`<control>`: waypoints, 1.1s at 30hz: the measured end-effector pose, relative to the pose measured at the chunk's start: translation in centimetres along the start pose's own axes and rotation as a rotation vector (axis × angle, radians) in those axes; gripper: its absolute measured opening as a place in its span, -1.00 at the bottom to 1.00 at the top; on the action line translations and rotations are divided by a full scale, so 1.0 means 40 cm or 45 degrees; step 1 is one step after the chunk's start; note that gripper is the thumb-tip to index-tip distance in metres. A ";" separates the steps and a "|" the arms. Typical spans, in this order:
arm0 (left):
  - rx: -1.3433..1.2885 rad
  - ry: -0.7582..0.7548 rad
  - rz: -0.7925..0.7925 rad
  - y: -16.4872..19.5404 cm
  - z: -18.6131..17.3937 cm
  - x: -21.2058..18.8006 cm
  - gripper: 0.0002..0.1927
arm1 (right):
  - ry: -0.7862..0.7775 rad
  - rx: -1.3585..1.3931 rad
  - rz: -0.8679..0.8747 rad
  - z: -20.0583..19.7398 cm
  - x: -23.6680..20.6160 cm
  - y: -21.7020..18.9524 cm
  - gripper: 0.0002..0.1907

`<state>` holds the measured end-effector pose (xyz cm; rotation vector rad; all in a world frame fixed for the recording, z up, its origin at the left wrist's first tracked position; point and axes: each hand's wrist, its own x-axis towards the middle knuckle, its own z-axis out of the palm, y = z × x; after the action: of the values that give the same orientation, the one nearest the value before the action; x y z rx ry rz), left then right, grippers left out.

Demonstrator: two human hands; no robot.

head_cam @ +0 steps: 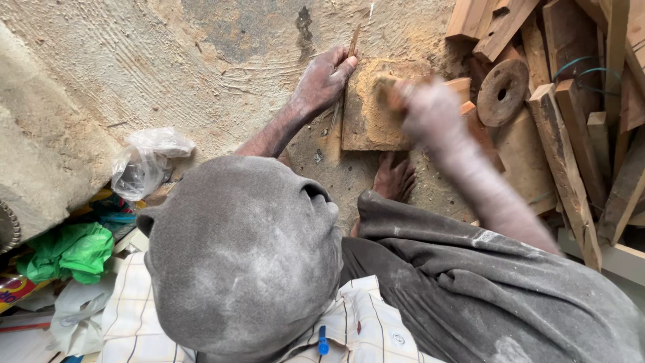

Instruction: The person kneels on the workshop floor working on a square wooden mold block. They spread a white paste over the block's recess with a stick, then scrape and shape the material with a small flat scraper, smooth the surface by hand, and continue refining the recessed pattern.

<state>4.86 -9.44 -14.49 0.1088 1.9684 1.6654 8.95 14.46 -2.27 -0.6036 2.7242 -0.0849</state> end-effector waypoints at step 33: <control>0.020 -0.001 0.070 0.007 0.011 0.002 -0.68 | -0.288 0.170 0.198 -0.009 -0.045 0.020 -0.51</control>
<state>4.90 -8.97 -14.31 0.1713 1.9951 1.6842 10.04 15.95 -1.47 -0.3396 2.5116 -0.1488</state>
